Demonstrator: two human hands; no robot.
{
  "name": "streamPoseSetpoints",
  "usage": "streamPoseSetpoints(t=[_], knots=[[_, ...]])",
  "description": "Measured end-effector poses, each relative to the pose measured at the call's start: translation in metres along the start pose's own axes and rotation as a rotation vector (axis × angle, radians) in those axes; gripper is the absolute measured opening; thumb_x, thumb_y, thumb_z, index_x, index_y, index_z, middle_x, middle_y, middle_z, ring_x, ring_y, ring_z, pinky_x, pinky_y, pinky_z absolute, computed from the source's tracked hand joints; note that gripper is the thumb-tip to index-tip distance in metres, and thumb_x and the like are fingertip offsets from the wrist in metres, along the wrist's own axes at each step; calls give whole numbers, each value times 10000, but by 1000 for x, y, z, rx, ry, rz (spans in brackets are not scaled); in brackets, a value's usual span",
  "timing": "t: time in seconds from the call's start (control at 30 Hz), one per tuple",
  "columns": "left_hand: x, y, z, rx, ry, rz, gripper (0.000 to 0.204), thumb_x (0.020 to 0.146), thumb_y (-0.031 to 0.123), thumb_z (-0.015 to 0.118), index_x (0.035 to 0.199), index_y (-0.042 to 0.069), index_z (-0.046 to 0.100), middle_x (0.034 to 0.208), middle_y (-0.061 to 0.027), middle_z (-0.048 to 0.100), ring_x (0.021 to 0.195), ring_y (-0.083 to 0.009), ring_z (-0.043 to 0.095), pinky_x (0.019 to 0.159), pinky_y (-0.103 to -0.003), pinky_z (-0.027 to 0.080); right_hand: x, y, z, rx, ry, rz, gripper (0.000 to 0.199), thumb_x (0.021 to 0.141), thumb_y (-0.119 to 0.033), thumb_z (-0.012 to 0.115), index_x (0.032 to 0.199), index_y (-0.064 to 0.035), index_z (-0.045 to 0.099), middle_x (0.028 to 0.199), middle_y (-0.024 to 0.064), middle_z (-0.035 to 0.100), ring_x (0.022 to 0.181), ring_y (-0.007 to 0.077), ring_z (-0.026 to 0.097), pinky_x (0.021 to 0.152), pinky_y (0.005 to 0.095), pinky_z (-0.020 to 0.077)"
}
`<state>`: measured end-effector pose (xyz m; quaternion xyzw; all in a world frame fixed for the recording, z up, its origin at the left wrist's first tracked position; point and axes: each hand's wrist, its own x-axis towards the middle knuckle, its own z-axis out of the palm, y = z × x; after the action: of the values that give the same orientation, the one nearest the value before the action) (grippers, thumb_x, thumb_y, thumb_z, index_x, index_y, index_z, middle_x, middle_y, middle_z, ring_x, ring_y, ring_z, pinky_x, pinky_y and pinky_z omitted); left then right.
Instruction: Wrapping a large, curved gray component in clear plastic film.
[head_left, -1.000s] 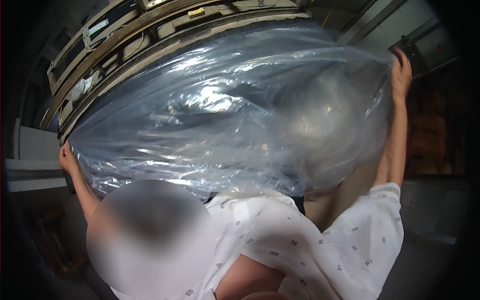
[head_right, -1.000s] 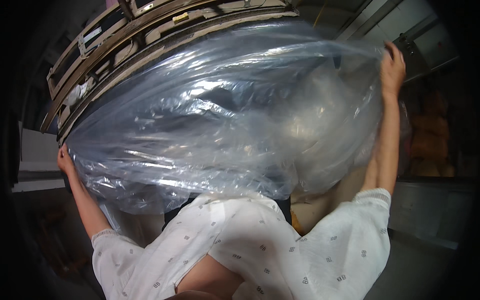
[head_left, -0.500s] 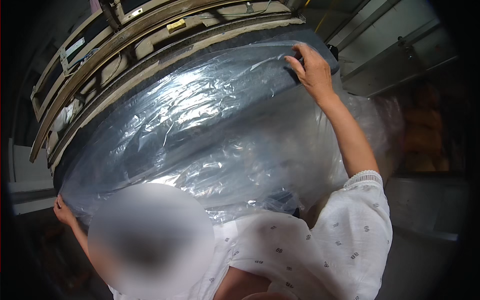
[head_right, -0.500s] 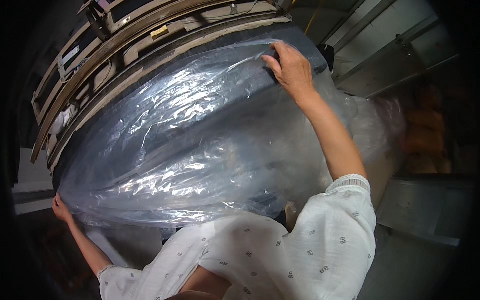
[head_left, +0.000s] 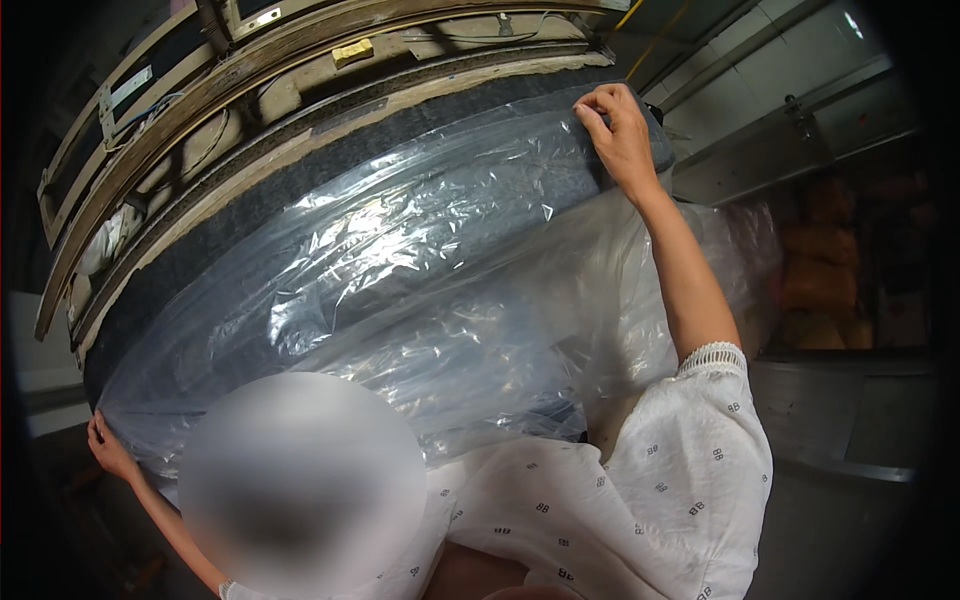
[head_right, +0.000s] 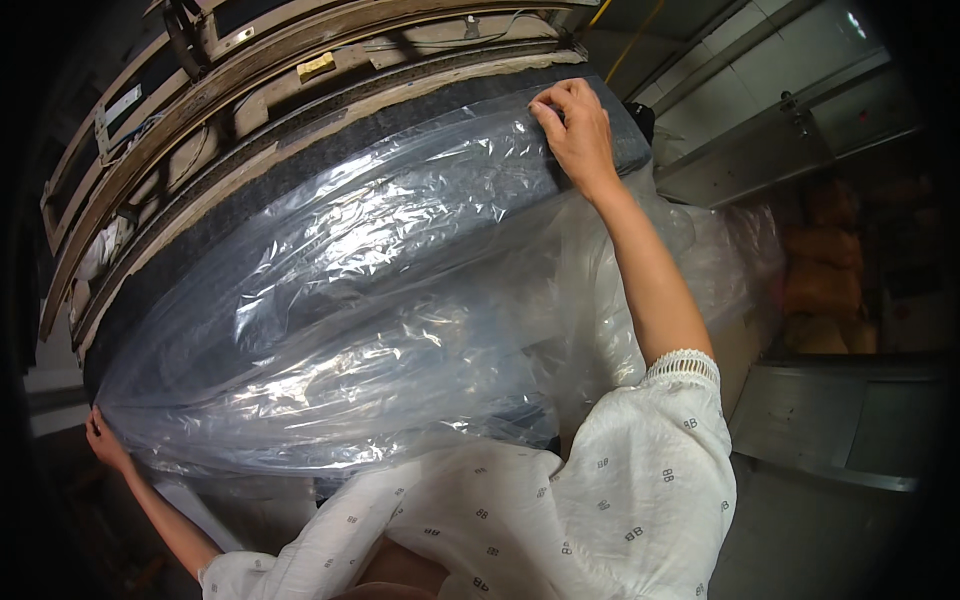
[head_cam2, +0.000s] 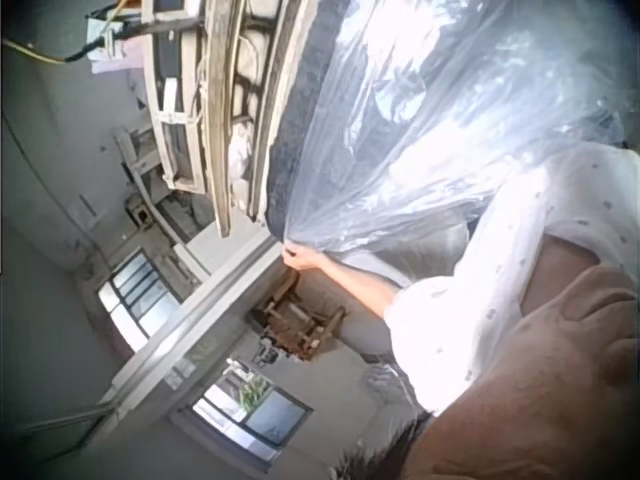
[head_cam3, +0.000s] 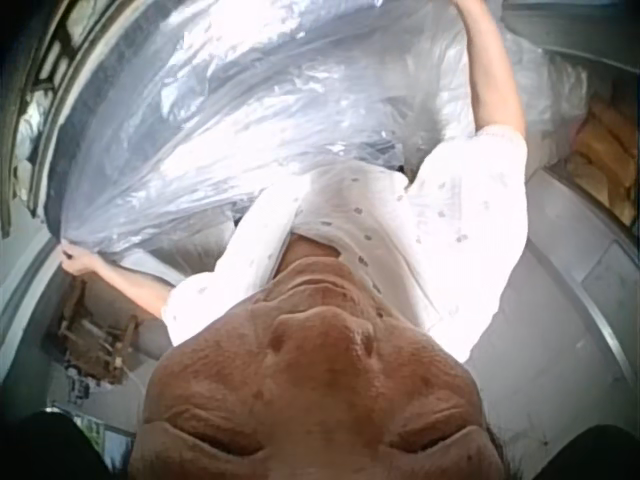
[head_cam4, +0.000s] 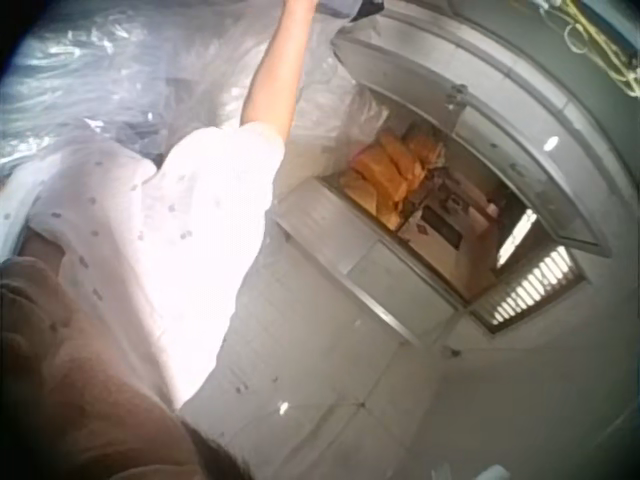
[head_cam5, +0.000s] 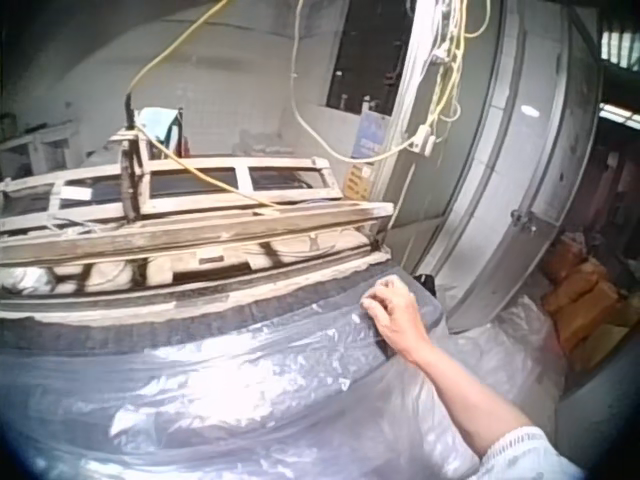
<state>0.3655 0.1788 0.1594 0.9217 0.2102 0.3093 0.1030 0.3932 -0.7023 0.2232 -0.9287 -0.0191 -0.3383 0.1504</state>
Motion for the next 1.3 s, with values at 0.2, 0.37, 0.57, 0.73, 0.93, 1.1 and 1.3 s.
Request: streamPoseSetpoints(t=[0.2,0.37,0.57,0.73,0.93,1.1,1.3], knots=[[-2,3,-11,-118,-4,-35,350,859,367,561,1040,77,637,1040,-80,611,948,-196,554,848,-286,403,8,2,24,39,-162,10,119,826,-148,577,852,-34,553,816,110,601,738,288,585,646,358,450],[0,-31,-64,-489,46,-143,366,865,281,583,1093,-6,602,1125,-42,588,1001,-124,518,917,-243,367,20,8,27,168,-264,-10,113,794,-95,608,864,-25,553,794,110,596,708,260,576,634,336,436],[-29,-80,-123,-672,-83,-310,325,883,246,567,1149,59,578,1099,-6,587,999,-98,503,871,-234,368,12,6,45,124,-99,1,125,789,-98,609,885,-34,561,817,97,590,756,268,582,668,332,448],[-66,-60,-121,-649,-96,-392,336,877,296,572,1157,110,570,1129,11,570,1049,-111,485,864,-242,357,13,13,47,42,-75,-99,143,803,-202,586,868,-75,577,866,83,580,853,290,561,727,371,438],[-10,9,-68,-1106,145,-320,363,898,252,522,1185,32,493,1178,-94,515,1071,-186,483,937,-332,377,79,35,5,528,304,205,154,887,-209,463,889,-69,527,754,27,541,691,121,523,625,298,445],[63,-27,28,-629,43,101,232,878,198,565,1046,40,596,969,-26,600,887,-120,550,799,-236,442,57,88,74,98,204,203,247,860,-250,529,927,-13,546,803,129,614,761,220,593,692,327,445],[63,50,88,-681,-47,-198,266,858,251,605,978,20,659,930,-3,632,847,-82,541,773,-204,418,52,84,76,309,163,341,251,818,-247,585,894,-10,613,839,137,635,780,239,603,711,327,450]])
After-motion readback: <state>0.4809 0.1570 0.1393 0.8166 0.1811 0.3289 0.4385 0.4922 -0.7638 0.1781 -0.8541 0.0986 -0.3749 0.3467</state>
